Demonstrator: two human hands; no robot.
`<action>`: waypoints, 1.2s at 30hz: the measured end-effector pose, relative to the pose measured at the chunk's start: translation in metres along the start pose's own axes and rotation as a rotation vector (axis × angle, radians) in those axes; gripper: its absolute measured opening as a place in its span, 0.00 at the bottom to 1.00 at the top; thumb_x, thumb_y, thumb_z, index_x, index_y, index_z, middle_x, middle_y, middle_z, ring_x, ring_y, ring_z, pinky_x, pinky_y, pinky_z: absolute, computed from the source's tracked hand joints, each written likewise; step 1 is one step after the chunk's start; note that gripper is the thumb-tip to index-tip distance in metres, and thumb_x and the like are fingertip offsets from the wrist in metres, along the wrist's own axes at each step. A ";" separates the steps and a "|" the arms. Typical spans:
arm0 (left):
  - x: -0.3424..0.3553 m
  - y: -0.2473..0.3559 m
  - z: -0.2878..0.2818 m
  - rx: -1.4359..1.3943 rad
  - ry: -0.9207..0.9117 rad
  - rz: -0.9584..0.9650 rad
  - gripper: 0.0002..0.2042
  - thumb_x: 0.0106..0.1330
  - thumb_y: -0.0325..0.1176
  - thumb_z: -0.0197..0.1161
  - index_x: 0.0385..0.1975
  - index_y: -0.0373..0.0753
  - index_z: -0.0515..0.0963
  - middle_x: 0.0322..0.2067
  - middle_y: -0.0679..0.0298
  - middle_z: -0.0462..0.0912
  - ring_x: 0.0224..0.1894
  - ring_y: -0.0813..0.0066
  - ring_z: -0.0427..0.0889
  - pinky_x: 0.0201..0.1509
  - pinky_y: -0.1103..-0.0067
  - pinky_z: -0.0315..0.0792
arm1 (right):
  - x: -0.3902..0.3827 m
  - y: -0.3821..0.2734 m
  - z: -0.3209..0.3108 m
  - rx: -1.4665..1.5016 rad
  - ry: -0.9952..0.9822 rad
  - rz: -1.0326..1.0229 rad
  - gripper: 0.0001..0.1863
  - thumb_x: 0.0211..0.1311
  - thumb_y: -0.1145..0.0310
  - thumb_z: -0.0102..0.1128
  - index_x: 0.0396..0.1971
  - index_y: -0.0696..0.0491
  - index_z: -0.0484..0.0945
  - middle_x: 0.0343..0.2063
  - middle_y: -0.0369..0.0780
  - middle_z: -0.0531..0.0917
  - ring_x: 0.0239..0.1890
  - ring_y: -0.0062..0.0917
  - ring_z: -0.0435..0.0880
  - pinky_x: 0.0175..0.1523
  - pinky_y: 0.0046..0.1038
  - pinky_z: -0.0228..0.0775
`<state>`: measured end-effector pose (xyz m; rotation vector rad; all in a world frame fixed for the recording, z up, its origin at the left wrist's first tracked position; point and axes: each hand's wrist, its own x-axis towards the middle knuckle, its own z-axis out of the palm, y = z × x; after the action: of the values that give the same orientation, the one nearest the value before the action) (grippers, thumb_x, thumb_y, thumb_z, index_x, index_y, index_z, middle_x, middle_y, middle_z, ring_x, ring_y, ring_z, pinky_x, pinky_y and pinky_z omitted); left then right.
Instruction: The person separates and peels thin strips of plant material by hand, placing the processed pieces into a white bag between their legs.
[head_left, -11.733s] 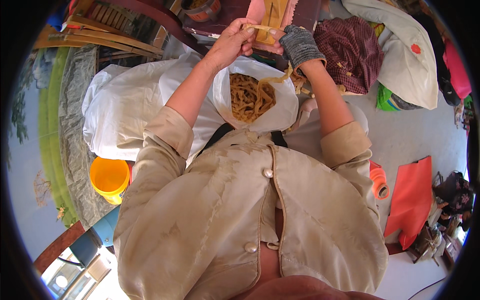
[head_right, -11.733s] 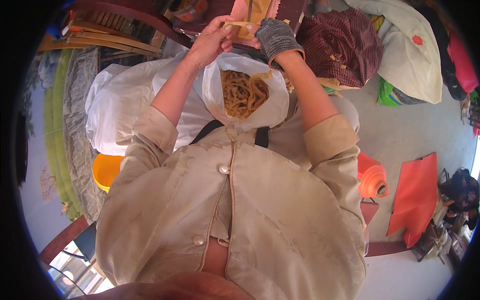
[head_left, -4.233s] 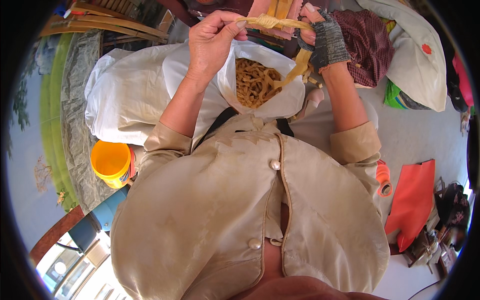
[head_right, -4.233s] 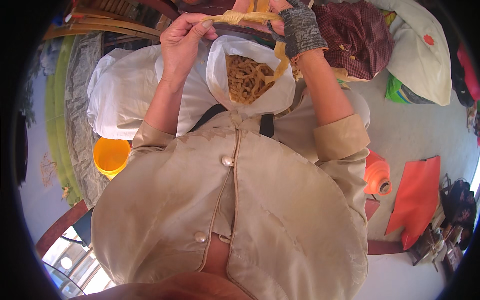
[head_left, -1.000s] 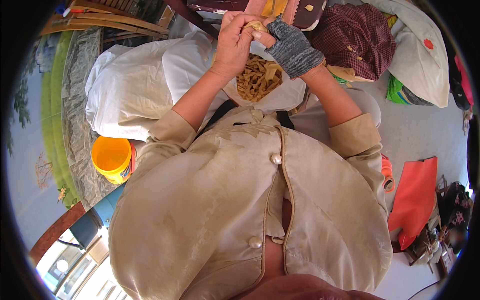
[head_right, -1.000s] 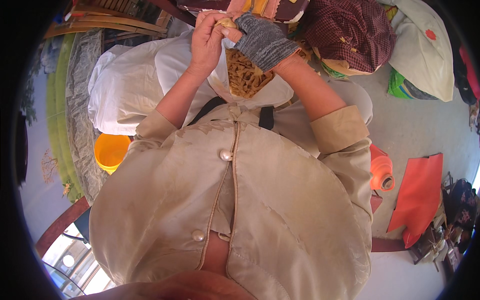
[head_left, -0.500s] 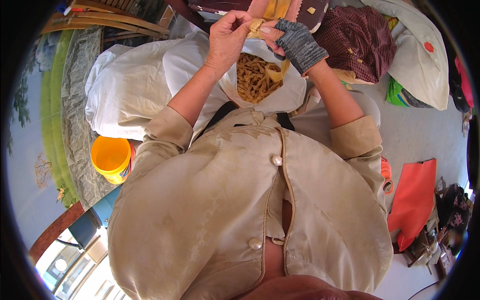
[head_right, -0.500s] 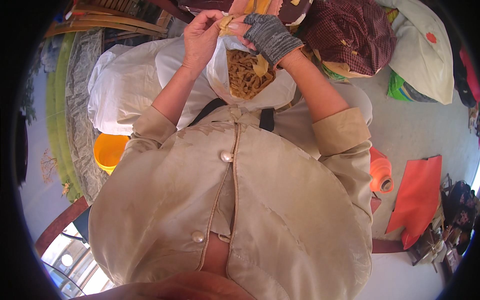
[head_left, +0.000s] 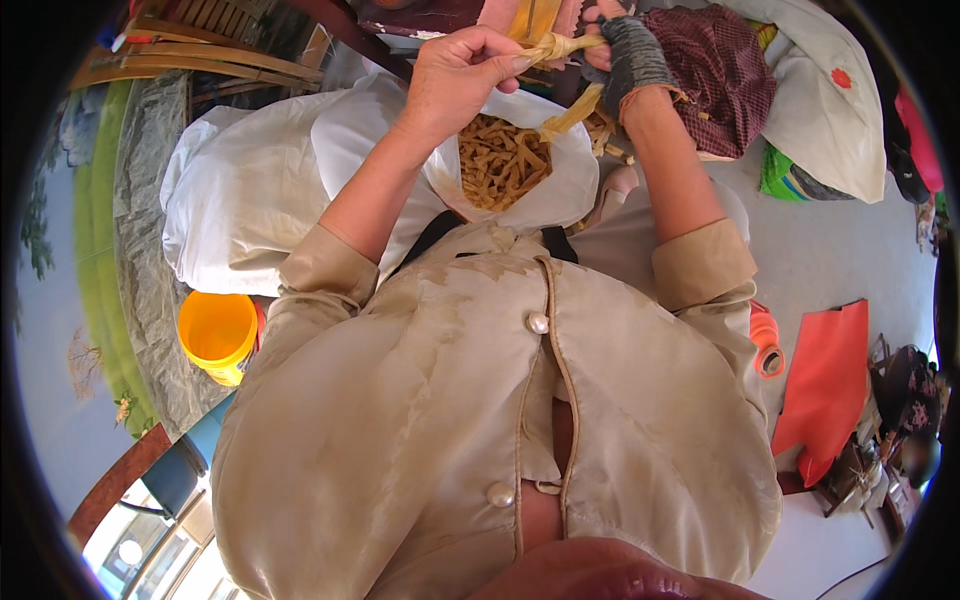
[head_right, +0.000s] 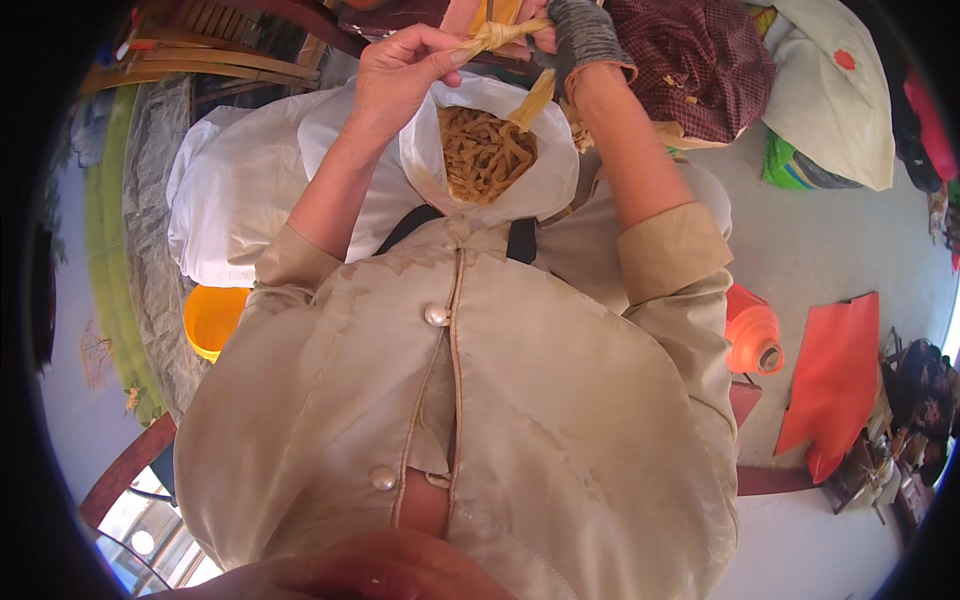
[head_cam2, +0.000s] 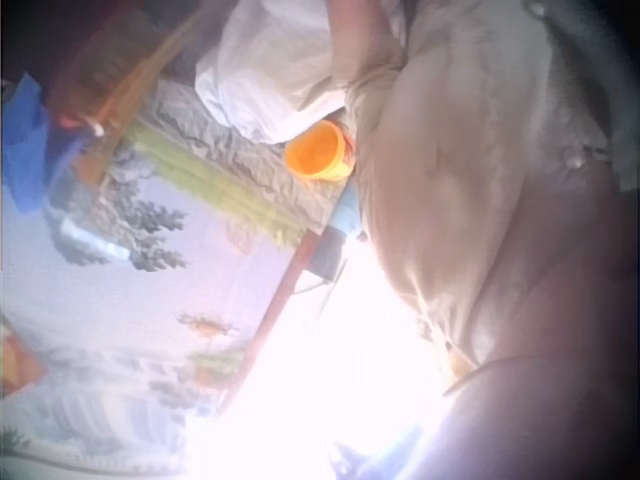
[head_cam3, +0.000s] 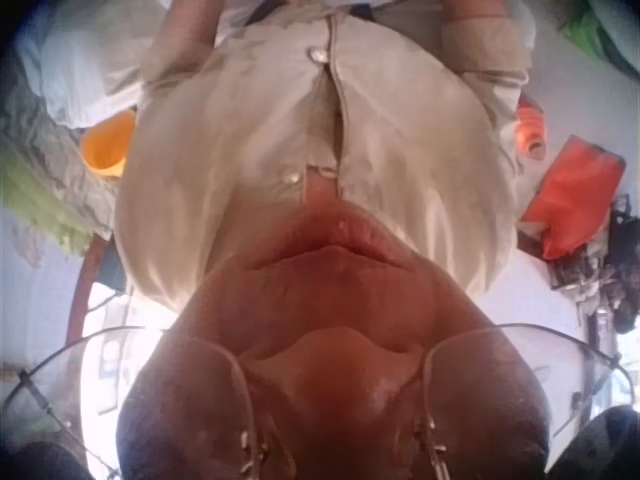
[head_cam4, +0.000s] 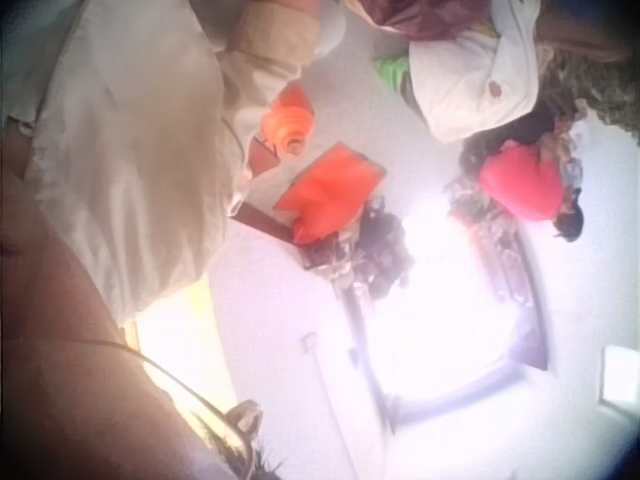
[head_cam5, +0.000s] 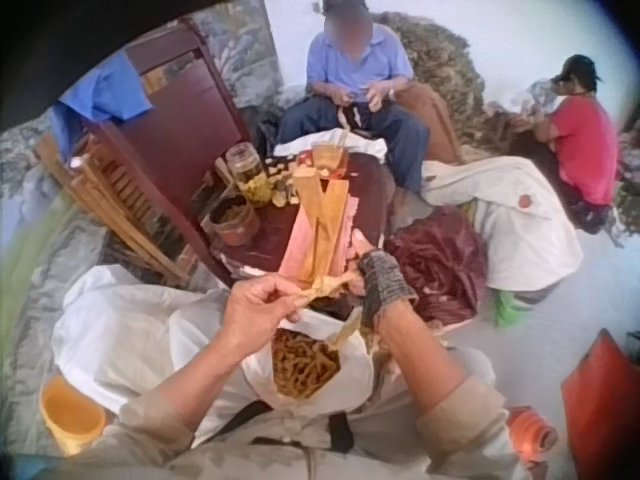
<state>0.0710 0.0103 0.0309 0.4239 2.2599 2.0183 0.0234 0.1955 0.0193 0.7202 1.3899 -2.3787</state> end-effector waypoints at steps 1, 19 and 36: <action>-0.002 0.007 -0.001 -0.005 -0.009 -0.005 0.02 0.56 0.23 0.60 0.28 0.34 0.77 0.23 0.67 0.78 0.22 0.85 0.75 0.28 0.88 0.70 | 0.016 0.000 -0.016 -0.031 -0.115 -0.154 0.19 0.56 0.46 0.49 0.17 0.45 0.68 0.03 0.32 0.59 0.04 0.21 0.55 0.11 0.25 0.46; -0.012 -0.006 -0.008 1.038 -0.183 0.261 0.10 0.53 0.23 0.54 0.36 0.39 0.71 0.33 0.60 0.72 0.38 0.61 0.72 0.39 0.69 0.67 | 0.002 0.064 0.004 -0.728 -0.557 0.045 0.20 0.56 0.54 0.50 0.19 0.58 0.73 0.10 0.36 0.73 0.12 0.21 0.71 0.18 0.23 0.64; 0.034 -0.036 -0.038 -0.328 -0.134 -0.312 0.07 0.64 0.32 0.50 0.39 0.41 0.70 0.21 0.74 0.66 0.19 0.88 0.60 0.21 0.88 0.57 | 0.014 0.025 0.008 -1.274 -0.166 -0.645 0.20 0.54 0.49 0.49 0.32 0.51 0.77 0.25 0.45 0.78 0.31 0.37 0.77 0.39 0.32 0.68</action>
<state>0.0241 -0.0208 0.0044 0.1601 1.7458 2.0685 0.0216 0.1765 -0.0035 -0.3132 2.7685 -1.2269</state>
